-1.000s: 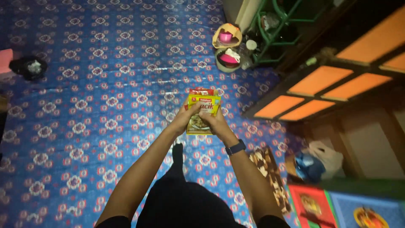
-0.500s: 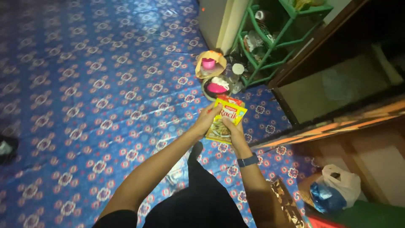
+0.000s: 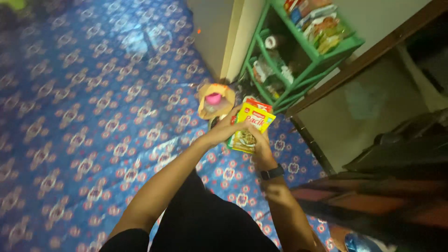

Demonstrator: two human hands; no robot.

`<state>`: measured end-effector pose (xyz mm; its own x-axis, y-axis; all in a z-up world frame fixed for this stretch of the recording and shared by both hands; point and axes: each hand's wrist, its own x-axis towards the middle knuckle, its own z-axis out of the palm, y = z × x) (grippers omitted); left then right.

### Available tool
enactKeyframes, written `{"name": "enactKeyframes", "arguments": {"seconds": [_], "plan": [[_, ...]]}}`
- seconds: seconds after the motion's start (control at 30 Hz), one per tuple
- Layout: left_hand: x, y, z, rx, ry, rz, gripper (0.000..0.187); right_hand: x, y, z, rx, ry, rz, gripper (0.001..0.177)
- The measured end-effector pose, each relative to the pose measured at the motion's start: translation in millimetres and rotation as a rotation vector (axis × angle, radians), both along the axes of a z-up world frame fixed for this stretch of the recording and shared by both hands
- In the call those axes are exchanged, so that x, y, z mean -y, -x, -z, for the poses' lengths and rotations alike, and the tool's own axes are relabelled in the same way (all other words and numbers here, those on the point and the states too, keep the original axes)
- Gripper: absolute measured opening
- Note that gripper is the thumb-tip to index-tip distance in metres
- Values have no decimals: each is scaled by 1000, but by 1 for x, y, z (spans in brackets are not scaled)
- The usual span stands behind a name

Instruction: The person folds a brown tote bag and places it on a blue table. They then pick up various grocery items including bottles, snack packets, and boxes, and move them to a green plastic storage cart, organizing them by type.

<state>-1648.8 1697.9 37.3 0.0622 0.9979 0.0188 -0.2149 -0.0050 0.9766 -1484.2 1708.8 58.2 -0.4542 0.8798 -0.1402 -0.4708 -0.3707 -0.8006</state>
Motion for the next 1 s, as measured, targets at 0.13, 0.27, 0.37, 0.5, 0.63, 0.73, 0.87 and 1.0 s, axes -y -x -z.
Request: {"name": "enactKeyframes", "arguments": {"seconds": [0.13,0.27,0.37,0.5,0.63,0.73,0.87,1.0], "plan": [[-91,39,-24,-55,6,141,95,-91,22,-5,92,-205,90,53],[-182,56,-40,-45,88,293,95,-159,42,-15,118,-177,265,58],[-249,55,-46,57,49,411,97,-211,45,-18,89,-243,361,62],[-317,25,-48,-124,30,388,95,-259,23,-12,151,-173,516,61],[-369,-20,-38,-12,-80,455,94,-307,-16,-4,175,-178,612,58],[-396,-58,-21,66,-120,539,88,-331,-55,11,191,-177,695,54],[-443,-109,-13,62,-125,554,101,-380,-102,26,195,-129,695,50],[-496,-152,4,-46,-178,554,102,-404,-152,41,175,-97,636,48]]}}
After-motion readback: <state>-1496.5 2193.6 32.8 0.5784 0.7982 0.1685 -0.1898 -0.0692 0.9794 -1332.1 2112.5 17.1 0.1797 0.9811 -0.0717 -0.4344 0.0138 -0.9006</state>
